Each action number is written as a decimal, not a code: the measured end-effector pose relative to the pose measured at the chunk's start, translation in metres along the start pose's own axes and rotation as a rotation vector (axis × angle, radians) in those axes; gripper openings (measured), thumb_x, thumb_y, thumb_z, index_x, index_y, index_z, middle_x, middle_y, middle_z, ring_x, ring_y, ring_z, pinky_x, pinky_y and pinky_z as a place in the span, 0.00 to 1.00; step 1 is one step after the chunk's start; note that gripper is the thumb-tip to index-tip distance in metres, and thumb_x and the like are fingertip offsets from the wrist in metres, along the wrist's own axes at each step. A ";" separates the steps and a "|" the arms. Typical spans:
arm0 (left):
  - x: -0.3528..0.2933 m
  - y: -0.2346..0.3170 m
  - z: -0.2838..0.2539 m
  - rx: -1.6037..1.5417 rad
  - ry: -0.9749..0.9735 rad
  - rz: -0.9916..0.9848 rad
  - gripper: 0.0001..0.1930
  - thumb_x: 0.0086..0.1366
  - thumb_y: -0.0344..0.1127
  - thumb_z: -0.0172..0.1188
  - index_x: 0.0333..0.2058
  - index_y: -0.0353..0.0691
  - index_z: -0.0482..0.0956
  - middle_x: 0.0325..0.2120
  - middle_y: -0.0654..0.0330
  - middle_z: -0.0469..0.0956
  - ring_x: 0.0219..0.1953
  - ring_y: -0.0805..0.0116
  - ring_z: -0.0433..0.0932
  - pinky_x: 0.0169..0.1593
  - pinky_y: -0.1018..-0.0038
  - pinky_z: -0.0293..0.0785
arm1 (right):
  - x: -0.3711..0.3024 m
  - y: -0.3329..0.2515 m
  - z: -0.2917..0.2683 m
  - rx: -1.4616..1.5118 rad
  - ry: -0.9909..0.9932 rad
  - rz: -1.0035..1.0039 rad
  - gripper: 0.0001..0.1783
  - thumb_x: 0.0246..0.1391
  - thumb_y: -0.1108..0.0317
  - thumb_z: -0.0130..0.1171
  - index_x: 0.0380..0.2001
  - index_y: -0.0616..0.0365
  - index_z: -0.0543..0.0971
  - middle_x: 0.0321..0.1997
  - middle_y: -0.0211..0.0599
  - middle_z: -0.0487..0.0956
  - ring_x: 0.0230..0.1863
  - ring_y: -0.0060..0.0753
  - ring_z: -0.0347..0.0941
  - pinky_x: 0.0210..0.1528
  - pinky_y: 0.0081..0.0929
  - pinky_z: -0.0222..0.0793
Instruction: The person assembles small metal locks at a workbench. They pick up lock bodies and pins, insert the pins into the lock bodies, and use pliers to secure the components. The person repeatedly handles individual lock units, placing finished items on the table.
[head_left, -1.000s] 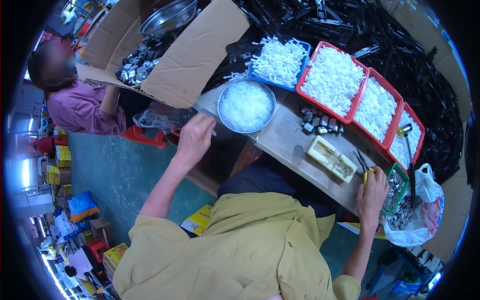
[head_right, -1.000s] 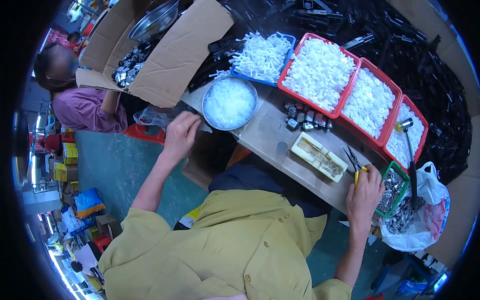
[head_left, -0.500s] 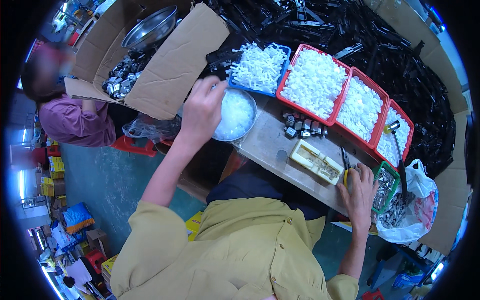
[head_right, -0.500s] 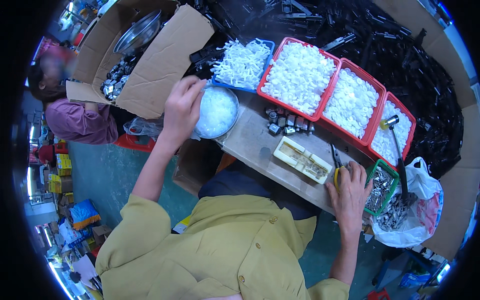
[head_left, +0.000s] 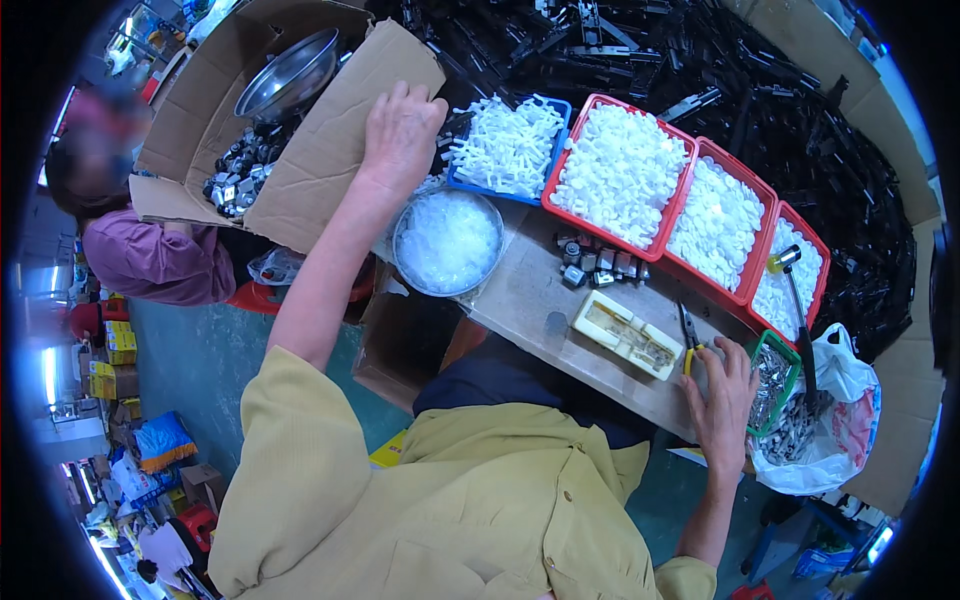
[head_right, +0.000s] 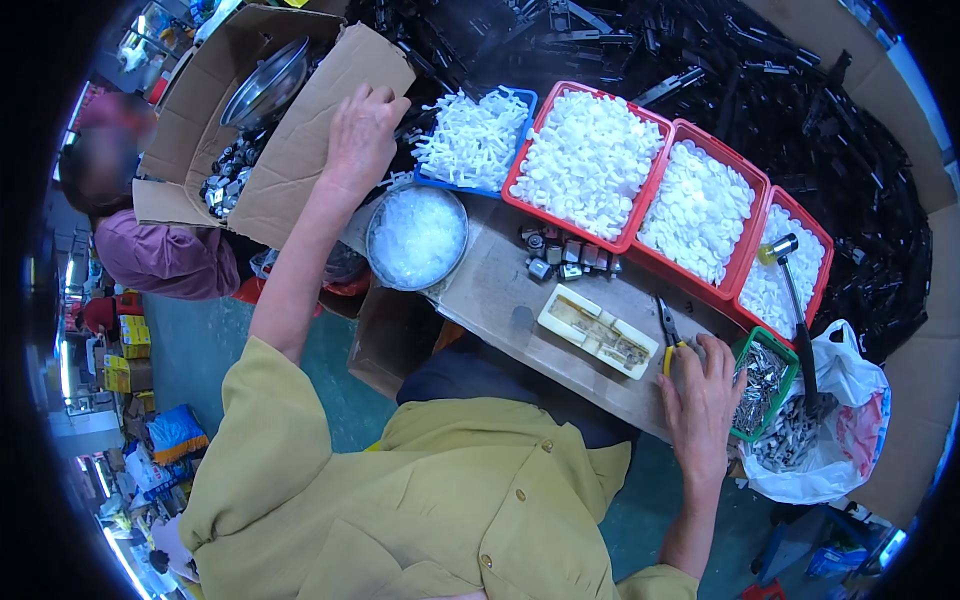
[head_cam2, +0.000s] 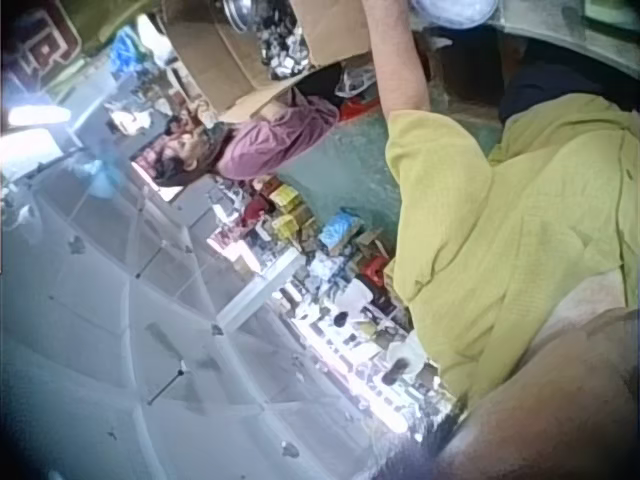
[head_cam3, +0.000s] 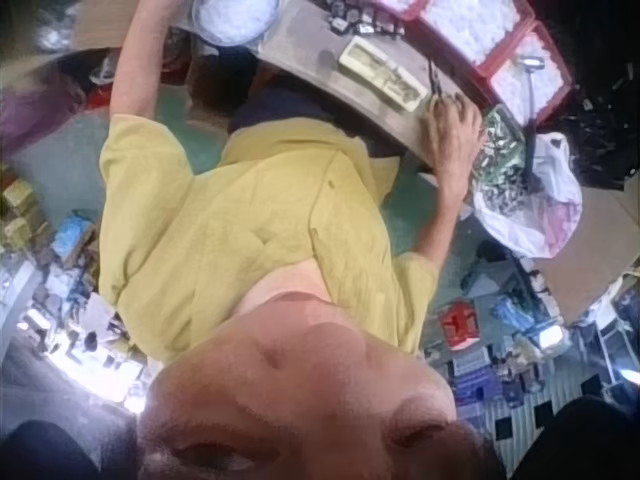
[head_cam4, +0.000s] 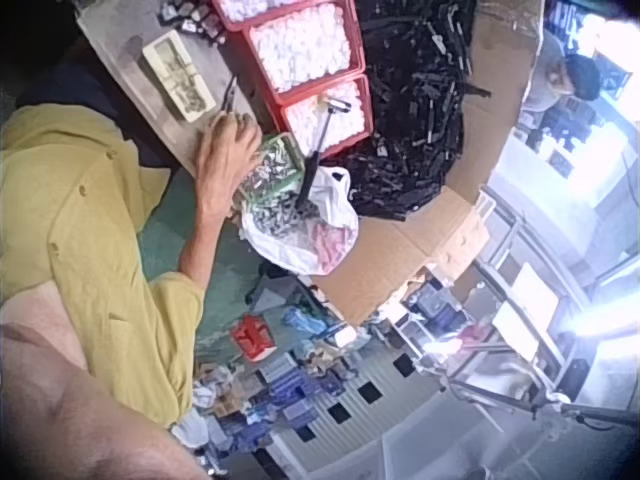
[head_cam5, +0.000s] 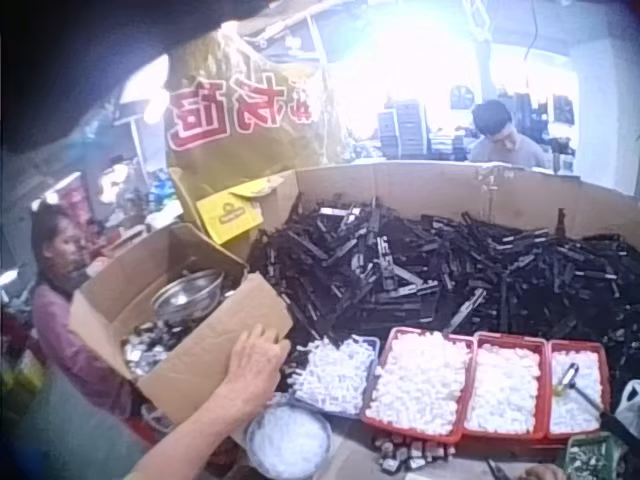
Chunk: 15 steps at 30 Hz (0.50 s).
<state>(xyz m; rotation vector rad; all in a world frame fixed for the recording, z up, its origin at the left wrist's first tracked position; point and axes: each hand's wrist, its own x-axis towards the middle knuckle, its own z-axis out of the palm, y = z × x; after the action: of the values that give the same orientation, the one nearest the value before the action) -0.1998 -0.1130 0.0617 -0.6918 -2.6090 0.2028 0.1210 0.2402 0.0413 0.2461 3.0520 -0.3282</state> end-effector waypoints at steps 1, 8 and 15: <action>0.003 -0.004 0.001 -0.032 0.028 0.011 0.14 0.53 0.19 0.58 0.37 0.38 0.85 0.37 0.56 0.81 0.46 0.54 0.77 0.48 0.60 0.74 | 0.001 0.000 -0.002 0.001 0.003 0.005 0.23 0.52 0.66 0.68 0.51 0.57 0.75 0.63 0.44 0.68 0.68 0.49 0.60 0.66 0.66 0.51; 0.028 -0.038 -0.017 -0.257 0.154 0.108 0.12 0.53 0.18 0.58 0.35 0.34 0.84 0.36 0.53 0.81 0.44 0.49 0.79 0.49 0.60 0.75 | 0.006 0.002 -0.010 -0.014 -0.023 0.019 0.23 0.52 0.66 0.67 0.51 0.56 0.75 0.63 0.43 0.68 0.68 0.48 0.60 0.66 0.63 0.53; 0.040 -0.050 -0.053 -0.332 0.265 0.154 0.09 0.57 0.21 0.62 0.37 0.35 0.85 0.33 0.53 0.83 0.34 0.55 0.83 0.41 0.69 0.78 | 0.005 0.004 -0.020 -0.026 0.018 -0.006 0.22 0.52 0.69 0.66 0.51 0.56 0.76 0.62 0.43 0.69 0.67 0.49 0.62 0.66 0.57 0.54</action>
<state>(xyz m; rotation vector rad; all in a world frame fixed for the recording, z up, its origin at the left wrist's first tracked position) -0.2292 -0.1345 0.1361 -0.9621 -2.3565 -0.2676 0.1157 0.2492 0.0592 0.2400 3.0726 -0.2882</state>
